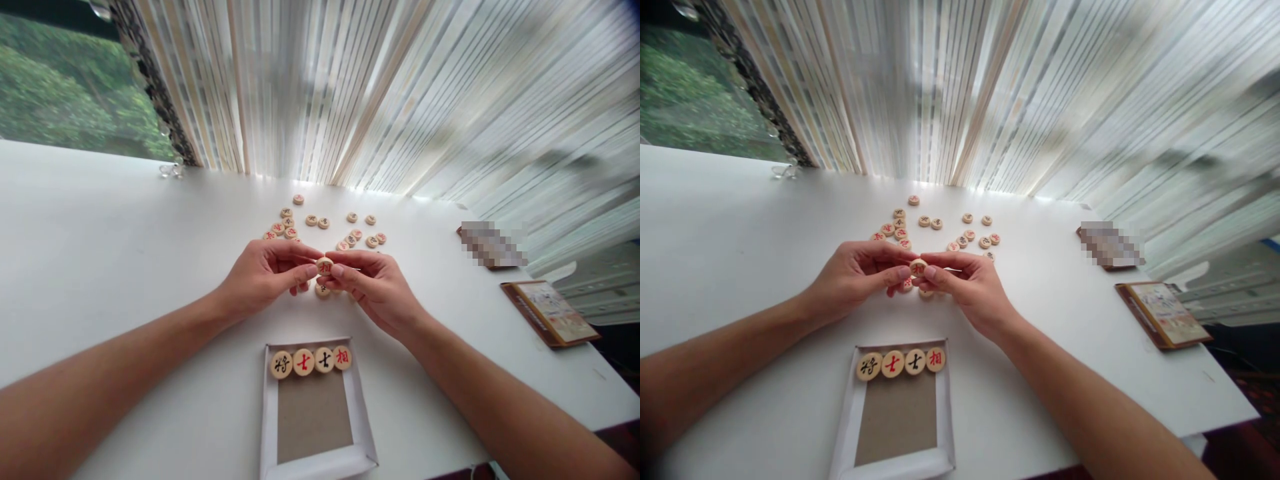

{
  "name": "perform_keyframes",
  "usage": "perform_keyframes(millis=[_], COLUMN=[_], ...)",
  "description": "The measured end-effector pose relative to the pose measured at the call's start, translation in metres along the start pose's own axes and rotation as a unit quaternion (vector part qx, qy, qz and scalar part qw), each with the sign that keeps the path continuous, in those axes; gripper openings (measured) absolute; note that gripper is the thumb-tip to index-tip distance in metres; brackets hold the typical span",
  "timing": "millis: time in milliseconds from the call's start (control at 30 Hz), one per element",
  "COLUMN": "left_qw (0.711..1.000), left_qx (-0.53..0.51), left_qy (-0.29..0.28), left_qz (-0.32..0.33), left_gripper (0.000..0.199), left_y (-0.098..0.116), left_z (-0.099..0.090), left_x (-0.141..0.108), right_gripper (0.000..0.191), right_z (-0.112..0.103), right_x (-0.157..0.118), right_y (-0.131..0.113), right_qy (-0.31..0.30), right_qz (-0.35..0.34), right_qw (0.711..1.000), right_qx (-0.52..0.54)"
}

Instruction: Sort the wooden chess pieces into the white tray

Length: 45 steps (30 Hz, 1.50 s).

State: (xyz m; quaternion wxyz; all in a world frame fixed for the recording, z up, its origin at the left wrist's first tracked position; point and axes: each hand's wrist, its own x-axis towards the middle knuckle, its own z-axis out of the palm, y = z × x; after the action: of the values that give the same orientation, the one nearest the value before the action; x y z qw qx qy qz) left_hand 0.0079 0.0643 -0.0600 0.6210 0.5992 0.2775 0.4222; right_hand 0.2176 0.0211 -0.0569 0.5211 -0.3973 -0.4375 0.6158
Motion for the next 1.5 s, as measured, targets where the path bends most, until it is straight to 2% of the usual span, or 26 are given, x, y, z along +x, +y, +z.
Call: perform_keyframes(millis=[267,567,800,933,1067,1233,1500], left_qw=[1.000,0.999,0.997,0.994,0.981,0.962,0.979], left_qx=[0.021,0.043,0.070,0.098,0.164,0.226,0.173], left_qy=[0.012,0.008,-0.012,-0.024,-0.033,-0.044,-0.021], left_qz=[-0.006,-0.001,0.003,0.035,0.098,0.150,0.110], left_gripper=[0.036,0.032,0.031,0.029,0.025,0.019,0.025], left_y=[0.001,0.001,0.004,0.003,0.004,0.005,0.002], left_z=[-0.001,-0.001,0.002,0.005,0.006,0.006,0.004], left_x=[-0.001,-0.002,-0.006,-0.008,-0.010,-0.011,-0.010], right_gripper=[0.032,0.040,0.041,0.042,0.046,0.039,0.029], right_z=[0.004,0.007,0.006,0.007,0.008,0.008,0.005], right_x=[0.001,-0.001,-0.002,-0.002,-0.002,-0.003,-0.002], right_y=[-0.005,-0.004,-0.002,-0.004,-0.005,-0.004,-0.005], right_qy=[0.020,0.029,0.009,0.005,0.008,0.006,-0.036], right_qz=[0.037,0.048,0.030,0.022,0.011,0.007,0.010], right_qw=[0.999,0.998,0.998,0.997,0.995,0.994,0.997], right_qx=[0.021,-0.006,-0.046,-0.068,-0.094,-0.108,-0.067])
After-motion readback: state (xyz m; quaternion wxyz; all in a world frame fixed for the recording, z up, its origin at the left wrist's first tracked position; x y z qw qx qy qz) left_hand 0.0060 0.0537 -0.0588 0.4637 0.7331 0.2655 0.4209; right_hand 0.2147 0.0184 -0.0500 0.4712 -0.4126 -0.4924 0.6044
